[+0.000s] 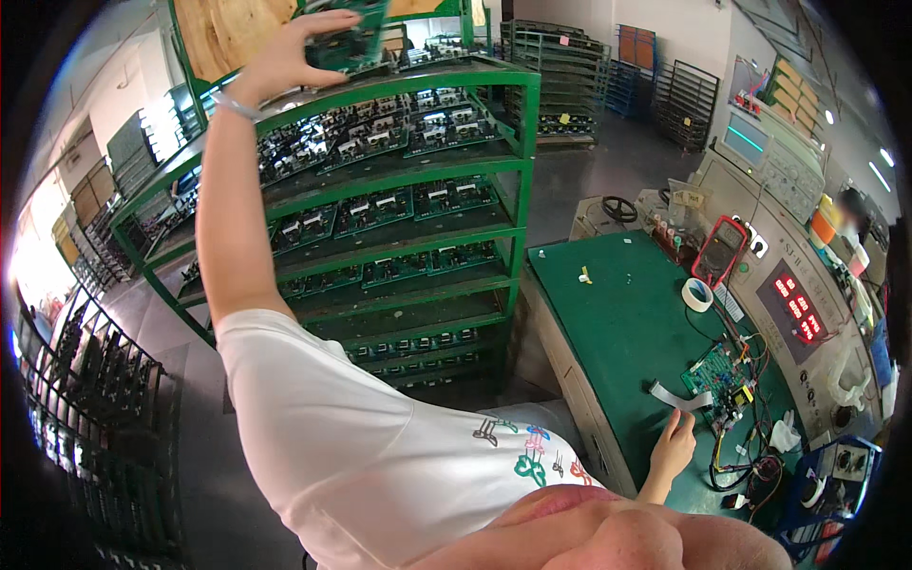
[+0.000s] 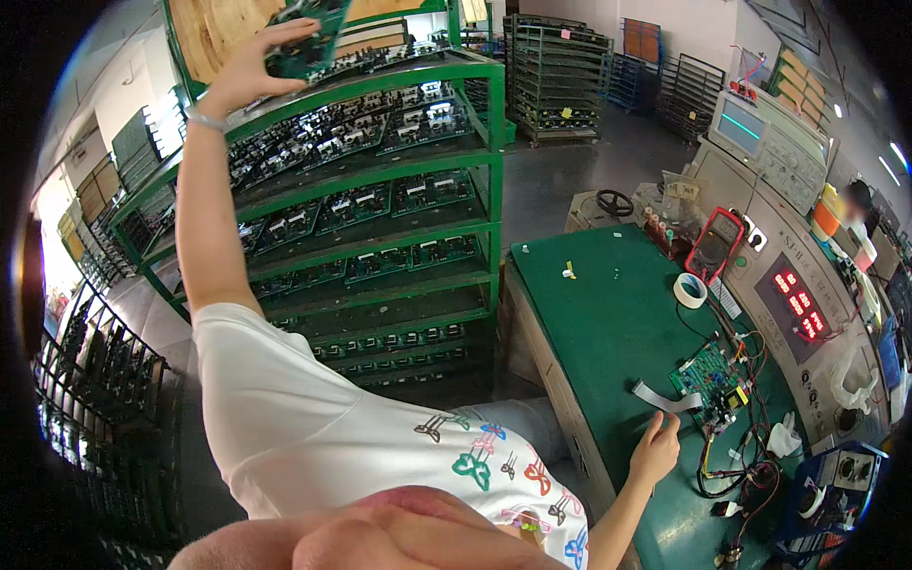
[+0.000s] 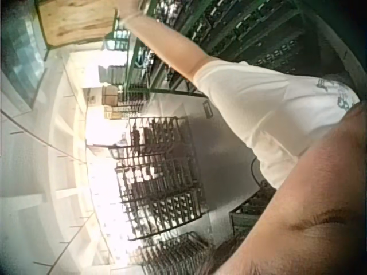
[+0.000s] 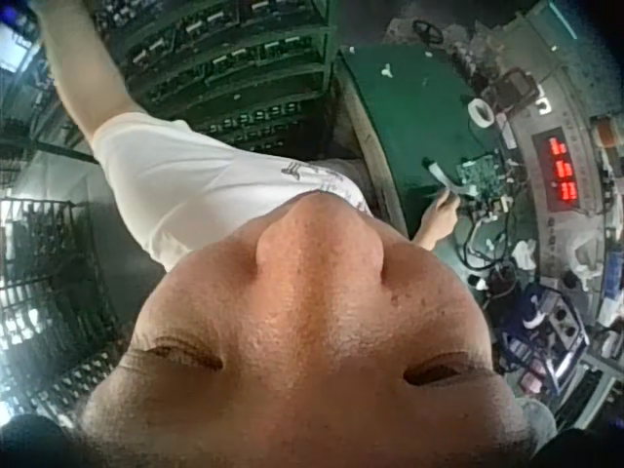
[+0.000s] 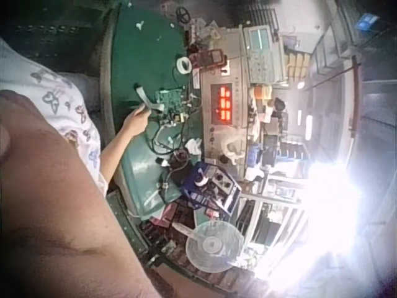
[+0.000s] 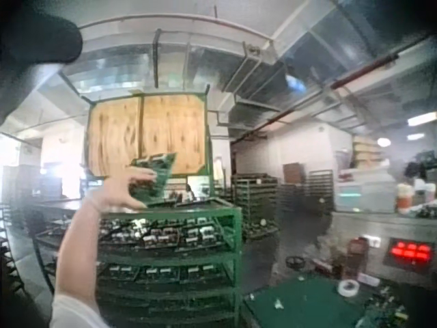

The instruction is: Test the functionality and display of circuit board components at a workstation.

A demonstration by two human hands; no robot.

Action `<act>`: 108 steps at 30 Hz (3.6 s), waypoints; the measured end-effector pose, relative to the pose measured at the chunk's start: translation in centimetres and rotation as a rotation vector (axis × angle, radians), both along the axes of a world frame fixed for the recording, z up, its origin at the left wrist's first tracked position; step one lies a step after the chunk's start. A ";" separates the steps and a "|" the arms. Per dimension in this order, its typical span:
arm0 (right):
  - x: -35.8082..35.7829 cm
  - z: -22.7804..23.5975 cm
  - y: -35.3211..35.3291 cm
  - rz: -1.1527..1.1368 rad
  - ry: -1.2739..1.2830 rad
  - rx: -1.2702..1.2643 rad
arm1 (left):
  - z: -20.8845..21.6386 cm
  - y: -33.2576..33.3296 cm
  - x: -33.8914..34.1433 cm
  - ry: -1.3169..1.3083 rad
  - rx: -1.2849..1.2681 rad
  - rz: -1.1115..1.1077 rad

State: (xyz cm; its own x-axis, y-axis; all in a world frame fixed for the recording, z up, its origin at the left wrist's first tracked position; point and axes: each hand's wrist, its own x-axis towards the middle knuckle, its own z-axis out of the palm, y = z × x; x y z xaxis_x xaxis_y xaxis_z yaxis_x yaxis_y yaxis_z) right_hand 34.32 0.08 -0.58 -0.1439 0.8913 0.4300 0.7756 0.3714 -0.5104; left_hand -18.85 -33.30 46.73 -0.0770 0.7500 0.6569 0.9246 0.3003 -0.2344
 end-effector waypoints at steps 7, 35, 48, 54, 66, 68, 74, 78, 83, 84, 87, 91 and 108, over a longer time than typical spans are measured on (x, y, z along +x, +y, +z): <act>0.0 -0.5 -0.1 0.007 -0.004 0.051 | 3.4 -9.8 -11.8 -0.679 -0.179 0.394; 6.3 4.3 -12.7 -0.407 0.048 0.076 | -33.9 21.8 16.7 -1.239 -0.606 -1.045; 24.0 -0.4 -47.9 -1.832 -0.126 -0.389 | -44.6 27.4 36.0 -0.913 -1.499 -1.526; 29.4 -1.7 -69.0 -2.230 -0.082 -0.768 | -46.3 26.6 38.2 -0.970 -1.620 -1.454; 41.8 -11.9 -91.0 -2.038 -0.152 -1.167 | -46.9 26.8 39.6 -1.048 -1.645 -1.310; 42.5 -14.7 -93.2 -2.130 -0.087 -0.841 | -47.4 26.9 40.1 -1.091 -1.616 -1.318; 44.2 -16.2 -95.3 -2.183 0.374 -0.561 | -47.5 26.4 40.9 -1.063 -1.636 -1.337; 43.5 -14.0 -92.1 -2.367 0.601 -0.500 | -47.6 25.9 41.7 -1.032 -1.641 -1.360; 42.9 -10.8 -88.4 -2.437 0.696 -0.434 | -48.1 25.5 41.9 -0.975 -1.624 -1.412; 42.8 -10.3 -88.2 -2.450 0.707 -0.416 | -48.3 25.5 41.8 -0.986 -1.650 -1.404; 42.3 -9.2 -87.4 -2.483 0.738 -0.373 | -48.6 25.5 41.5 -0.991 -1.672 -1.389; 42.4 -7.5 -86.5 -2.498 0.741 -0.327 | -49.0 25.7 41.1 -1.002 -1.672 -1.389; 45.7 8.0 -69.3 -1.949 0.014 -0.201 | -50.6 27.1 37.9 -1.134 -1.647 -1.467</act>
